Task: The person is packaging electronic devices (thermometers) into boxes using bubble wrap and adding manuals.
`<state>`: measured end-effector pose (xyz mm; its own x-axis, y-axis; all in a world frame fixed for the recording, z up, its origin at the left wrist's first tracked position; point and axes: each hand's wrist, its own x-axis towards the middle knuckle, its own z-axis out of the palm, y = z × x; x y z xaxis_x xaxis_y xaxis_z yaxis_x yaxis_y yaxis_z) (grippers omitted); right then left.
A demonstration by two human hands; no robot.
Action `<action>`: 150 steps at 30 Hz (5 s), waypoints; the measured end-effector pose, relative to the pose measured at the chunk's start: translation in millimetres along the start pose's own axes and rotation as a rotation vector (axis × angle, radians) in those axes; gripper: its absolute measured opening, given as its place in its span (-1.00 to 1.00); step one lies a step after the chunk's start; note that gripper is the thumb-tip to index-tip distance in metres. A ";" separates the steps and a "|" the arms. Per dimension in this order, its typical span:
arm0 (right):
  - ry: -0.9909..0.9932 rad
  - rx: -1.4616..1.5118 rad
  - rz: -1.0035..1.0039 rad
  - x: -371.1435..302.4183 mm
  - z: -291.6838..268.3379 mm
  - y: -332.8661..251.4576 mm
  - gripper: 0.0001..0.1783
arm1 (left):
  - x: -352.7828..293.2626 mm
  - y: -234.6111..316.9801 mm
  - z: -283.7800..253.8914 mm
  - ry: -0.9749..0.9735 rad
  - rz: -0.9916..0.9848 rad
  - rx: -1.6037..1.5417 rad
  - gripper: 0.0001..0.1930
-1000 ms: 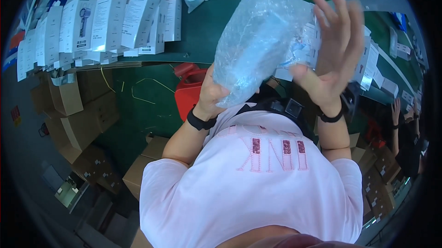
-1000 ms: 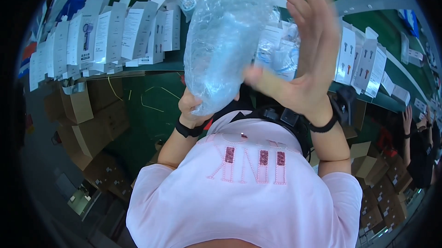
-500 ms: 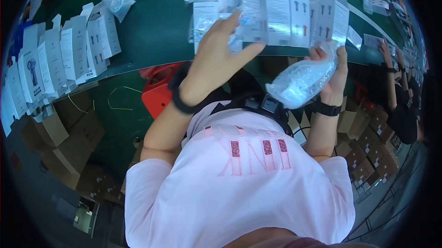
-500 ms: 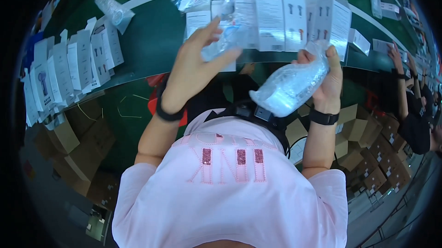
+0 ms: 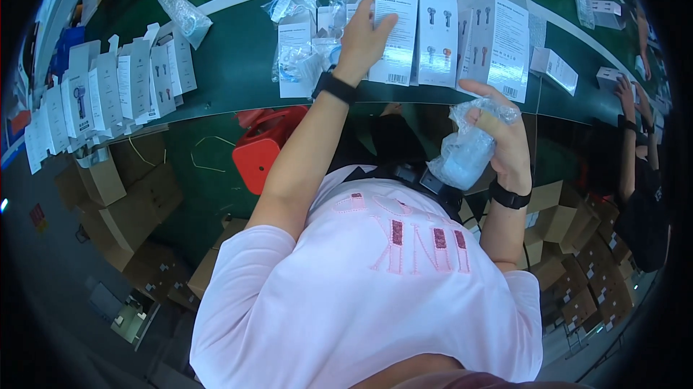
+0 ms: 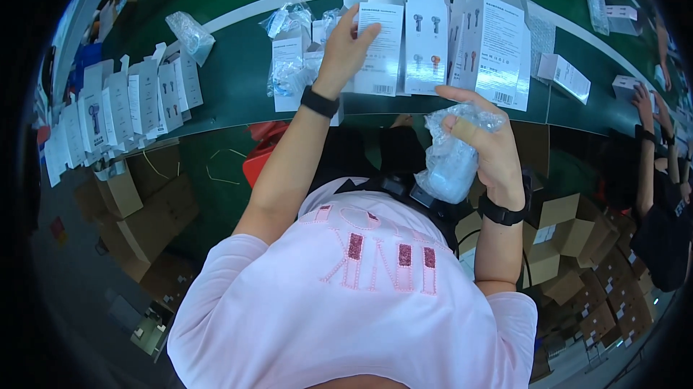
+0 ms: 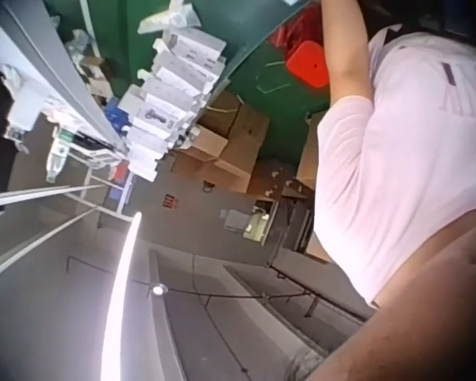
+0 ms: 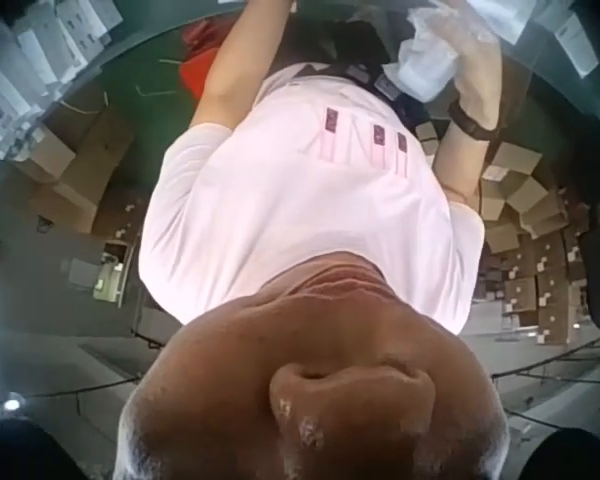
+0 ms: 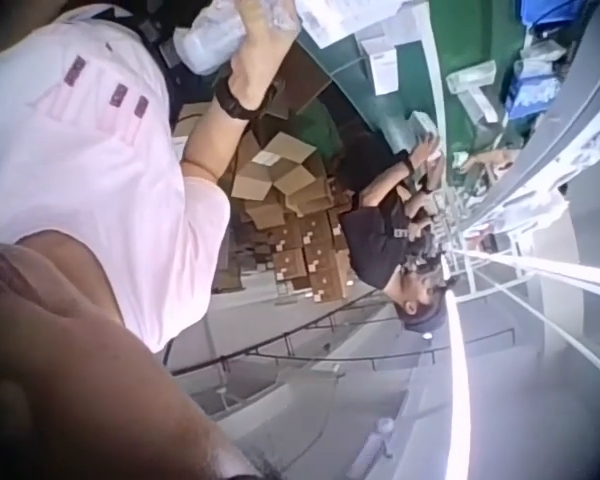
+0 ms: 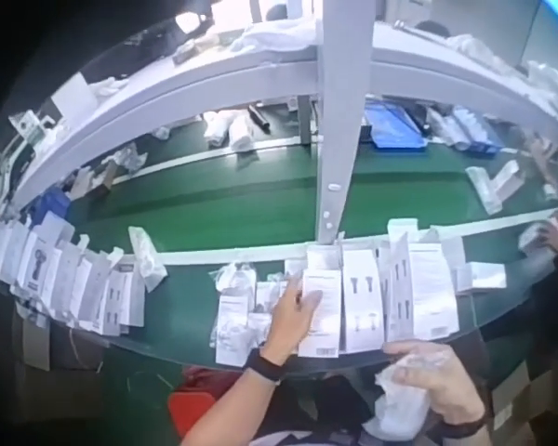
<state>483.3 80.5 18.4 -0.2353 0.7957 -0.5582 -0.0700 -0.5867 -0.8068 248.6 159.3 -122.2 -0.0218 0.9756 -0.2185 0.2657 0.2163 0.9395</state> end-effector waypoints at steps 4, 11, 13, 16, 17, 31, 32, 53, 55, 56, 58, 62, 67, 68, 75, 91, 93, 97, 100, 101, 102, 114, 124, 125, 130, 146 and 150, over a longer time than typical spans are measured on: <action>-0.073 -0.083 -0.018 4.0 0.0 -9.8 -0.42 | -4.4 -7.7 7.9 0.125 0.038 -0.014 -0.27; -0.063 -0.311 0.089 31.5 26.0 5.8 -0.36 | 24.8 -1.2 -1.0 -0.138 -0.076 0.127 -0.13; -0.067 -0.327 0.083 31.9 32.9 3.4 -0.35 | 15.6 -2.4 -2.0 -0.054 -0.037 0.062 -0.15; -0.005 -0.383 0.041 38.1 37.4 7.5 -0.34 | -2.6 -0.7 -5.1 0.086 -0.004 -0.155 -0.18; -0.006 -0.379 0.045 36.9 37.8 6.4 -0.34 | -9.8 7.7 -8.6 0.143 -0.006 -0.311 -0.19; -0.139 -0.033 -0.170 -21.0 21.4 -52.9 -0.65 | -113.7 86.8 -130.9 0.020 0.911 -0.022 -0.04; -0.138 0.058 -0.224 -21.0 28.9 -53.0 -0.66 | -116.0 86.0 -134.7 0.048 0.912 -0.027 -0.03; -0.358 0.210 -0.042 28.4 157.0 -50.0 -0.68 | -96.7 -104.2 -287.4 -0.203 -0.812 -2.015 -0.17; -0.332 0.210 -0.053 32.1 152.0 -57.0 -0.68 | -115.3 -112.5 -295.1 -0.304 -0.877 -2.244 -0.17; -0.317 0.217 -0.069 36.9 148.4 -60.9 -0.66 | -121.9 -102.1 -297.9 -0.453 -0.677 -2.027 -0.22; -0.296 0.309 -0.185 44.9 148.9 -80.4 -0.67 | -138.1 -71.1 -299.3 -0.508 -0.622 -1.815 -0.35; -0.223 0.479 -0.502 66.3 167.4 -142.5 -0.53 | -153.5 -14.0 -274.6 -0.336 -0.360 -1.055 -0.51; -0.532 0.607 -0.600 72.6 235.8 -168.8 -0.60 | -141.2 51.0 -231.0 -0.117 -0.011 -0.713 -0.48; -0.426 0.552 -0.654 71.7 234.0 -169.8 -0.56 | -141.4 60.4 -225.6 -0.075 0.089 -0.595 -0.46; -0.445 0.233 -0.802 25.1 275.9 -149.1 -0.70 | -150.1 64.5 -208.8 0.042 0.215 -0.584 -0.54; -0.379 -1.047 -0.810 3.5 216.7 -99.2 -0.64 | -160.8 86.7 -189.3 0.085 0.295 -0.292 -0.57; -0.461 -1.250 -0.555 6.0 217.3 -97.0 -0.65 | -160.7 80.3 -181.2 0.074 0.317 -0.200 -0.56; -0.969 -1.284 -0.144 36.4 255.4 -72.9 -0.76 | -178.8 35.8 -180.2 0.022 0.353 -0.164 -0.55; -0.807 -0.792 -0.379 116.5 259.4 -38.2 -0.74 | -209.9 -4.7 -212.1 0.177 -0.061 -0.327 -0.55; -0.593 -0.901 -0.440 154.5 274.8 -33.4 -0.71 | -214.1 -15.2 -227.0 0.291 -0.069 -0.390 -0.54; -0.372 -1.004 -0.494 188.2 292.0 -26.0 -0.67 | -220.4 -24.7 -239.8 0.404 -0.077 -0.454 -0.53; -0.254 -1.081 -0.555 251.7 388.9 16.7 -0.63 | -215.9 -40.6 -316.9 0.540 -0.066 -0.665 -0.36; -0.749 -1.483 -0.671 70.3 369.1 -92.3 -0.72 | -189.9 35.9 -270.0 0.042 -0.068 -0.954 -0.35; -0.726 -1.481 -0.667 68.0 359.1 -94.1 -0.72 | -188.8 39.7 -262.9 -0.021 -0.119 -1.004 -0.34; -0.992 -1.348 -0.315 54.5 323.9 -144.8 -0.60 | -187.8 57.2 -242.3 -0.161 -0.154 -0.960 -0.38; -0.972 -1.089 -0.165 20.2 267.4 -159.8 -0.62 | -175.0 58.5 -235.7 -0.391 0.207 -0.723 -0.06; -0.052 -0.794 -0.444 -15.8 225.8 -137.9 -0.36 | -171.6 72.7 -234.8 -0.316 0.306 -0.709 -0.02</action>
<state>277.8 114.8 182.2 -0.3906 0.9047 -0.1703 0.5189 0.0636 -0.8524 45.3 16.5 45.6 0.2521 0.9615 0.1089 -0.4562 0.0188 0.8897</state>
